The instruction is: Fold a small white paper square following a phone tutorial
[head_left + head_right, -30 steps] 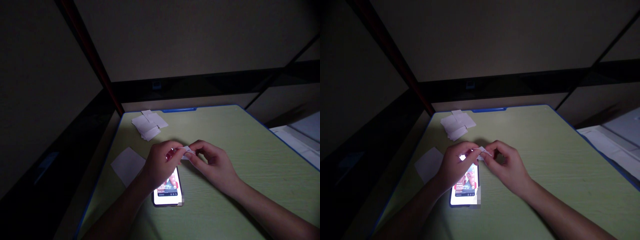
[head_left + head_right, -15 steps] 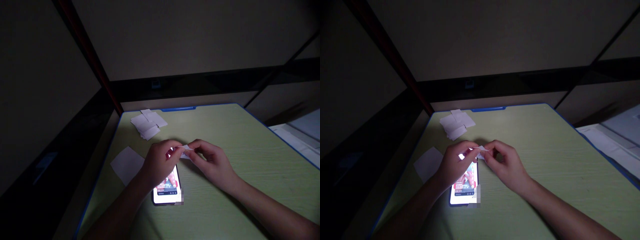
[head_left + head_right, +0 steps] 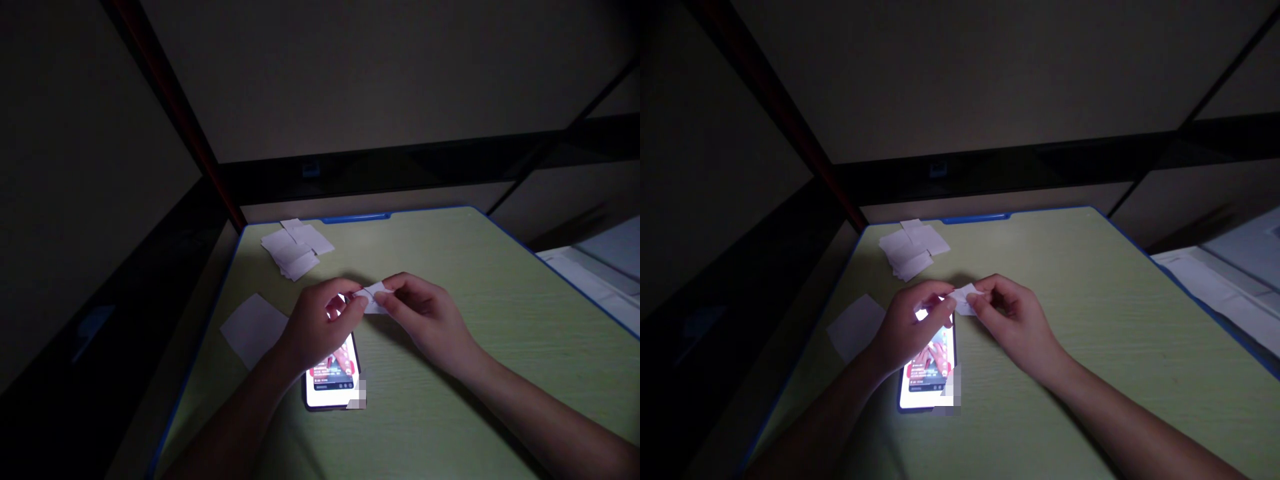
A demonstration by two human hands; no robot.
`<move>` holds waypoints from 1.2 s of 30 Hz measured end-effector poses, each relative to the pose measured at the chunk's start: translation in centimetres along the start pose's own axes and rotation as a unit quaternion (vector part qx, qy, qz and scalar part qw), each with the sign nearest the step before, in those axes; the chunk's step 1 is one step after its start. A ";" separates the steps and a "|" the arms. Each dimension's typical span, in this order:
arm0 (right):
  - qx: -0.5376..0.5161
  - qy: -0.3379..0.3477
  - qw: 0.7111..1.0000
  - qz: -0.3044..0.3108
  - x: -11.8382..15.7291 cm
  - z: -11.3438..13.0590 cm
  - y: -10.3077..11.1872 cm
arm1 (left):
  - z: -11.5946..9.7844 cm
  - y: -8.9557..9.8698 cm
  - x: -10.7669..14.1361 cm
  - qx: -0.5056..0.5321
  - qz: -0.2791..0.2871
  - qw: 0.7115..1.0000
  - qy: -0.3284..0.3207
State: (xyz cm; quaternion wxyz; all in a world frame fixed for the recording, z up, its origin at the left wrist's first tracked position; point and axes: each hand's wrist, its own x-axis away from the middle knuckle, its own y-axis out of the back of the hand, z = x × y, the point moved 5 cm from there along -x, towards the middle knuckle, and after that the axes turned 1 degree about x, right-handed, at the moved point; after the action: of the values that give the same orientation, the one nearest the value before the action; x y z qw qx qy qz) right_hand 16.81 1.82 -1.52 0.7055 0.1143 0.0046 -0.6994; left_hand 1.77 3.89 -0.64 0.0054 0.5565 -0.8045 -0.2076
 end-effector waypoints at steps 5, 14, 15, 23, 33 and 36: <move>-0.014 -0.015 1.000 0.019 0.0 0.0 -0.2 | 0.0 -0.1 -0.3 0.017 0.001 0.999 0.043; -0.037 -0.022 0.997 0.068 -0.1 -0.1 -1.1 | 0.2 0.4 -0.7 0.071 -0.031 0.993 0.091; -0.033 -0.029 0.997 0.066 -0.2 -0.2 -1.1 | 0.3 0.4 -0.7 0.077 -0.029 0.992 0.096; -0.003 -0.050 0.997 0.051 -0.3 -0.6 -0.7 | 0.1 -0.4 -0.4 0.114 0.009 0.988 0.107; -0.020 -0.012 0.999 0.038 -0.2 0.2 -0.7 | 0.6 -0.9 -0.3 0.092 0.001 0.992 0.087; -0.004 -0.014 0.999 0.043 -0.2 0.0 -0.8 | 0.9 -1.0 -0.2 0.073 -0.004 0.994 0.081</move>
State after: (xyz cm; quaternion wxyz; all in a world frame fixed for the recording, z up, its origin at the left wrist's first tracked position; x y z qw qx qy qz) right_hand 16.05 1.98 -1.66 0.7352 0.1023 -0.0074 -0.6700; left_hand 2.57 4.08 -1.75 0.0291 0.5737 -0.8121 -0.1024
